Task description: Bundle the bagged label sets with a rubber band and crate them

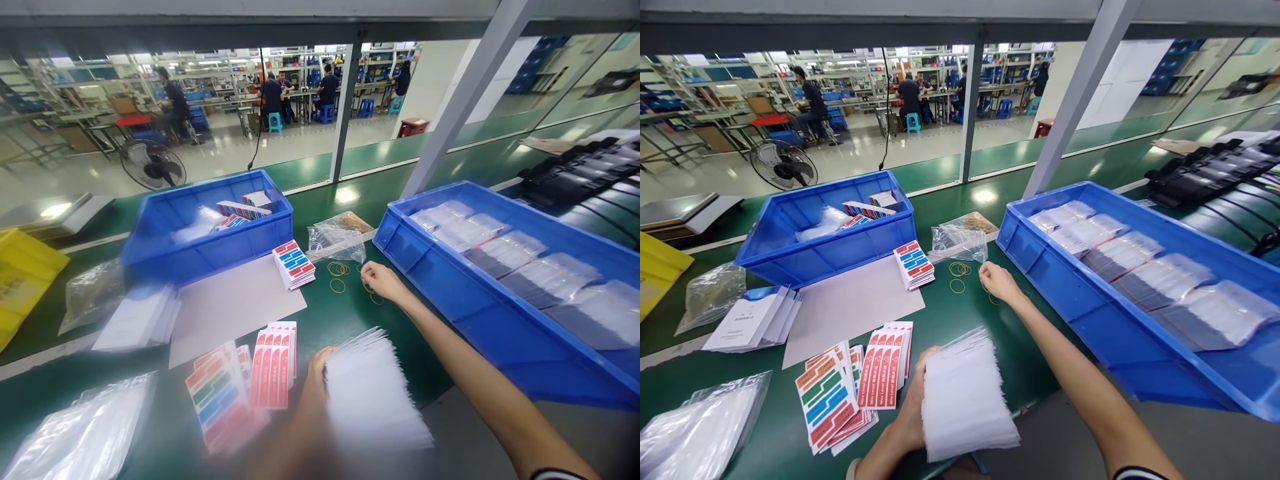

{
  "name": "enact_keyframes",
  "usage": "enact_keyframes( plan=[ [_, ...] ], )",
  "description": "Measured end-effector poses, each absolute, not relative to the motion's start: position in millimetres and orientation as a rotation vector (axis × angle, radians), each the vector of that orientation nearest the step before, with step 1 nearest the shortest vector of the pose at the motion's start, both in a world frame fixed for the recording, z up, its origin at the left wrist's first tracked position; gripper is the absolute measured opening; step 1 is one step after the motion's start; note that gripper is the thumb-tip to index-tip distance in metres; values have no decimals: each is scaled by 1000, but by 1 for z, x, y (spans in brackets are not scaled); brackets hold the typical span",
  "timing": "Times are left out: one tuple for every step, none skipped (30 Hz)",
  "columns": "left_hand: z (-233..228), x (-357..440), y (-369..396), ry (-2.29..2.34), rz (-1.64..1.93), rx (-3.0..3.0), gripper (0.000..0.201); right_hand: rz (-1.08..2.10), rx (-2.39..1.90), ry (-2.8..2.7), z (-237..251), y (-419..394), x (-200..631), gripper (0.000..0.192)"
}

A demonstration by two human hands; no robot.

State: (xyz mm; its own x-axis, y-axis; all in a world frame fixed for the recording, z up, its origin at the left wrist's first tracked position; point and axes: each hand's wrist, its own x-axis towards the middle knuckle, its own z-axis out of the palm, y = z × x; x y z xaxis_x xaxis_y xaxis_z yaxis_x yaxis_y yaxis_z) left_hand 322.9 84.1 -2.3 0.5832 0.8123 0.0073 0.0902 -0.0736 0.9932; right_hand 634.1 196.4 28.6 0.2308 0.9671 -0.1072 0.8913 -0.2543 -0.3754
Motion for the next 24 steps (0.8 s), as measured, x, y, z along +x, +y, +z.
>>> enact_keyframes(
  plan=[
    [-1, 323, 84, 787, 710, 1563, 61, 478, -2265, -1770, 29, 201, 627, 24],
    [-1, 323, 84, 784, 712, 1579, 59, 483, -2268, -1784, 29, 205, 620, 24],
    [0, 323, 84, 782, 716, 1593, 57, 483, -2276, -1796, 29, 210, 613, 24],
    [0, 324, 84, 779, 719, 1604, 55, 483, -2287, -1806, 29, 214, 607, 25],
    [-1, 324, 84, 772, 722, 1616, 53, 483, -2301, -1815, 28, 217, 601, 26],
    [-1, 324, 84, 764, 725, 1630, 52, 484, -2314, -1823, 26, 220, 595, 27],
    [-2, 325, 84, 755, 727, 1642, 52, 488, -2326, -1829, 25, 222, 589, 28],
    [-3, 325, 84, 750, 728, 1649, 53, 494, -2335, -1831, 23, 223, 584, 29],
    [-4, 325, 84, 746, 727, 1654, 53, 501, -2339, -1828, 21, 224, 579, 29],
    [-5, 325, 84, 744, 726, 1655, 53, 512, -2338, -1820, 19, 225, 575, 30],
    [-6, 325, 85, 743, 728, 1656, 52, 528, -2331, -1805, 17, 225, 571, 30],
    [-7, 325, 85, 738, 731, 1661, 52, 551, -2317, -1785, 16, 225, 569, 31],
    [-7, 325, 85, 731, 737, 1669, 53, 579, -2298, -1757, 16, 224, 567, 31],
    [-6, 325, 85, 726, 745, 1682, 55, 610, -2271, -1723, 17, 223, 568, 31],
    [-6, 325, 85, 725, 748, 1694, 58, 646, -2237, -1684, 18, 222, 569, 31],
    [-5, 325, 84, 727, 746, 1705, 61, 686, -2194, -1641, 21, 221, 572, 31],
    [-3, 325, 84, 730, 743, 1714, 64, 729, -2141, -1594, 24, 219, 575, 31],
    [-2, 325, 84, 732, 738, 1722, 67, 776, -2080, -1543, 27, 216, 579, 30],
    [-1, 326, 84, 729, 733, 1731, 68, 827, -2011, -1484, 30, 212, 584, 29],
    [-1, 326, 85, 720, 731, 1742, 69, 881, -1937, -1419, 33, 208, 588, 28],
    [-1, 327, 85, 710, 734, 1755, 70, 936, -1859, -1348, 36, 203, 592, 28],
    [-1, 327, 85, 703, 740, 1767, 72, 990, -1779, -1272, 39, 197, 595, 26],
    [-1, 328, 85, 698, 742, 1775, 73, 1041, -1698, -1194, 41, 191, 598, 25],
    [-2, 328, 85, 699, 743, 1777, 72, 1088, -1619, -1115, 43, 185, 601, 24]
  ],
)
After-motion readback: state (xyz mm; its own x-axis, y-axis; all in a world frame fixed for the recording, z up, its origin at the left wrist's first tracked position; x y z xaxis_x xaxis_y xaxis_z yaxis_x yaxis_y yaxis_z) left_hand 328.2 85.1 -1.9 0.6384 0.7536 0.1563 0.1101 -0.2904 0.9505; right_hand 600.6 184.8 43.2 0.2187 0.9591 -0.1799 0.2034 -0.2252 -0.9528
